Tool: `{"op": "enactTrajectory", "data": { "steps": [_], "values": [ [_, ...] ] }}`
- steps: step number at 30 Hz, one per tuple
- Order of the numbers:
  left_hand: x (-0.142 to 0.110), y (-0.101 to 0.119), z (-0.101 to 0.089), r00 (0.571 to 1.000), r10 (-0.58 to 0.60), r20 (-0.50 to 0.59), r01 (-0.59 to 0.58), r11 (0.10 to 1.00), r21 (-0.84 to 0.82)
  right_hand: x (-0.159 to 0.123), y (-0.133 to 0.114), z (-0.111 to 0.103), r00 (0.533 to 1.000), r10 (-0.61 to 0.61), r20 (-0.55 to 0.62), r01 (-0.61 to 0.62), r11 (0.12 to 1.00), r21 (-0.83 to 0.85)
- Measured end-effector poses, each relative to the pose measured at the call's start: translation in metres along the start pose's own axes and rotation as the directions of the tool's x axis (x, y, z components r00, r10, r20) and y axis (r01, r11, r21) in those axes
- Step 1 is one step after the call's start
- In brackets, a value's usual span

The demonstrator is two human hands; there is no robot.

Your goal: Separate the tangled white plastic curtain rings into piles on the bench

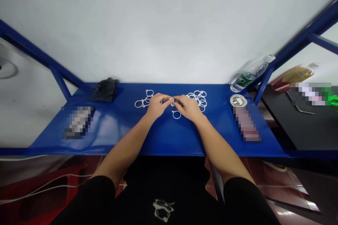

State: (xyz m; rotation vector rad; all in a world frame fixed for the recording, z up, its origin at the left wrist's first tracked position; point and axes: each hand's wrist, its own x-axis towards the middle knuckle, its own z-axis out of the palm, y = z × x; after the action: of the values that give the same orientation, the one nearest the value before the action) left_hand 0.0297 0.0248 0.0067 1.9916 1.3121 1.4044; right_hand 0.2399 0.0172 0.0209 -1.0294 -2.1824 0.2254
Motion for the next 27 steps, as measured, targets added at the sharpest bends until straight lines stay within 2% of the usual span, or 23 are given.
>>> {"op": "enactTrajectory", "data": {
  "steps": [4,9,16,27],
  "values": [
    [-0.003,0.007,0.003,0.994,0.06,0.088,-0.057,0.998,-0.033,0.001,0.001,0.001,0.998,-0.046,-0.03,0.046,0.999,-0.019],
    [-0.003,0.005,0.003,0.989,0.054,0.135,-0.039,0.993,-0.108,0.001,0.003,-0.003,0.996,-0.03,-0.089,0.03,1.0,0.007],
    [-0.005,-0.002,0.006,0.989,-0.049,0.138,0.068,0.988,-0.14,0.002,-0.001,-0.005,0.999,-0.019,-0.041,0.021,0.999,0.033],
    [-0.003,0.004,0.004,0.985,0.019,0.169,-0.005,0.997,-0.08,0.003,-0.004,-0.009,1.0,0.014,0.01,-0.015,0.997,0.077]
  ]
}}
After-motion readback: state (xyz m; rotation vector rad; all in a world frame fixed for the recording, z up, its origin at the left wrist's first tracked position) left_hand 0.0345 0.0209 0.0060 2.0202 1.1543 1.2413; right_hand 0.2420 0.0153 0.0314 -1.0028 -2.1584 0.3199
